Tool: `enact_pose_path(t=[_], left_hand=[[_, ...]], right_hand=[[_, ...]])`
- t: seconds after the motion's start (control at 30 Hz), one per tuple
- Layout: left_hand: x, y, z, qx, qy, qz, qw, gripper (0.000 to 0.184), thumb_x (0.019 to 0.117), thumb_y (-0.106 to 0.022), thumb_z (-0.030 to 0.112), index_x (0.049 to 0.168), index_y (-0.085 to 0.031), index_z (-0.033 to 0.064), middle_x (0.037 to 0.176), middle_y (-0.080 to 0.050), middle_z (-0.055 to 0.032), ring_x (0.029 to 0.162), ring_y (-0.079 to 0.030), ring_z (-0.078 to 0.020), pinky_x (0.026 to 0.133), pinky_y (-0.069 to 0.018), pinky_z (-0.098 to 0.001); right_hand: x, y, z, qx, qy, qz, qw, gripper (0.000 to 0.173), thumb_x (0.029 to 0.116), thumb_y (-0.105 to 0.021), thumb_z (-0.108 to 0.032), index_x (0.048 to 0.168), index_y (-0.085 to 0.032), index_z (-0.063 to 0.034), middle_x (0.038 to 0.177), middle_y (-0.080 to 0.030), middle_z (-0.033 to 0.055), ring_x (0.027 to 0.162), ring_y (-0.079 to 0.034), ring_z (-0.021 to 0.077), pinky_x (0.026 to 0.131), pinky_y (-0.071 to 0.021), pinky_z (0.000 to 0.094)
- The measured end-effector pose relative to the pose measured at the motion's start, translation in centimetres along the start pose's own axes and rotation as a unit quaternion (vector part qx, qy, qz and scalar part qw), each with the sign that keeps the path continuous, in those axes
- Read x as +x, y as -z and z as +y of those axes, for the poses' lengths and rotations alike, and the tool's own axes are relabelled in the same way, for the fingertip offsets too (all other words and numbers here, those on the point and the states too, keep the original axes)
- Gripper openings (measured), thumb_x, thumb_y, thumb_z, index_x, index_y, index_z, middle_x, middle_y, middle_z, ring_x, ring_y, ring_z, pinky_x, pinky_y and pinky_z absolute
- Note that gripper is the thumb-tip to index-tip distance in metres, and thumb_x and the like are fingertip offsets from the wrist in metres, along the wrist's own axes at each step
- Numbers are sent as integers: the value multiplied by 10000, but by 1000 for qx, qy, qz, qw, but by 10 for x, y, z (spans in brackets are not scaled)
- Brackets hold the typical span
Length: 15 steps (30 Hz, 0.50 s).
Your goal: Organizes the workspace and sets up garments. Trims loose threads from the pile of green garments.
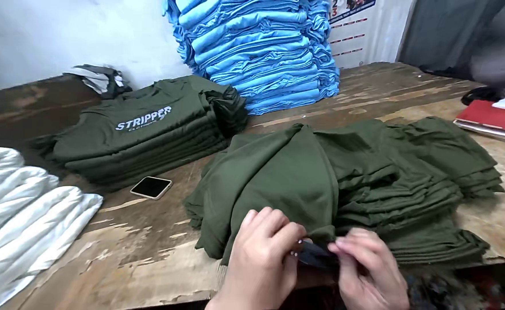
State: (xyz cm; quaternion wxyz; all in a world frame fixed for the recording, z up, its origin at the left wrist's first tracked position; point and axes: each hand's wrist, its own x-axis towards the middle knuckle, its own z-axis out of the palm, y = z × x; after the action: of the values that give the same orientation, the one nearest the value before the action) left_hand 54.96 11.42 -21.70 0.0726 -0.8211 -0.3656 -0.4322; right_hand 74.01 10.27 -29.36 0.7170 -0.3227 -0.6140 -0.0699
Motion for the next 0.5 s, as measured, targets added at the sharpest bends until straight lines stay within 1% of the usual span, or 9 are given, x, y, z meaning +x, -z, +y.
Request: enact_pose_path(t=[0.07,0.13,0.17,0.27,0.3,0.33,0.4,0.43,0.5], left_hand=[[0,9,-6,9,13,14,1000,124,955,-624,236,932,-743,209,803,-633,54,776,-605,-88,706,-498,-299],[-1,18,-13,17,22,30,999,126,954,-627,228,918,-748,215,807,-636,68,779,-597,-67,715,-492,-282],[-1,20,-16,14,24,32,999,117,940,-638,227,917,-753,220,812,-640,79,782,-595,-56,717,-490,-273],[-3,21,-17,-2,31,27,999,98,928,-659,238,916,-757,234,832,-658,107,797,-605,-27,725,-502,-252],[-3,20,-16,-3,31,26,999,97,926,-661,238,912,-757,235,831,-658,109,797,-604,-25,726,-501,-251],[-3,20,-15,-4,31,25,999,97,924,-662,240,906,-757,235,825,-654,111,794,-602,-24,723,-498,-250],[-3,20,-12,0,29,21,999,103,926,-657,239,900,-756,230,815,-651,109,791,-601,-29,719,-490,-253],[-3,21,-11,2,31,18,999,104,925,-653,231,906,-755,225,817,-652,99,794,-604,-42,719,-492,-263],[-4,24,-8,-2,33,19,999,124,886,-649,197,945,-756,217,832,-666,64,807,-626,-92,729,-517,-317]], right_hand=[[-2,15,-3,21,26,-54,998,37,1010,-629,-185,1010,-653,-213,992,-630,-85,994,-631,46,951,-528,240],[-3,25,-8,20,15,-82,996,38,1020,-619,-244,1001,-627,-212,988,-617,-84,1008,-620,39,973,-507,236],[-3,24,-11,-5,-6,-81,997,127,1005,-642,-337,980,-616,-215,962,-621,-87,991,-620,38,967,-499,247],[5,9,-17,-73,-51,-59,994,503,815,-759,-637,1049,-603,-221,999,-618,-62,1010,-614,82,926,-512,297],[8,1,-18,-86,-53,-53,993,552,784,-793,-631,1083,-602,-207,1027,-623,-39,1024,-618,102,924,-521,311],[9,-6,-19,-97,-46,-46,993,497,809,-806,-556,1079,-610,-189,1028,-641,-22,1024,-632,113,927,-531,318],[9,-12,-18,-83,-17,-28,996,173,909,-763,-287,973,-679,-151,933,-705,-23,938,-682,99,908,-564,293],[7,-7,-20,-64,-10,-38,997,87,957,-724,-227,978,-693,-148,929,-707,-34,919,-679,81,906,-561,273],[2,8,-22,-33,-15,-87,996,54,1014,-645,-216,996,-662,-168,953,-686,-74,953,-657,29,952,-527,234]])
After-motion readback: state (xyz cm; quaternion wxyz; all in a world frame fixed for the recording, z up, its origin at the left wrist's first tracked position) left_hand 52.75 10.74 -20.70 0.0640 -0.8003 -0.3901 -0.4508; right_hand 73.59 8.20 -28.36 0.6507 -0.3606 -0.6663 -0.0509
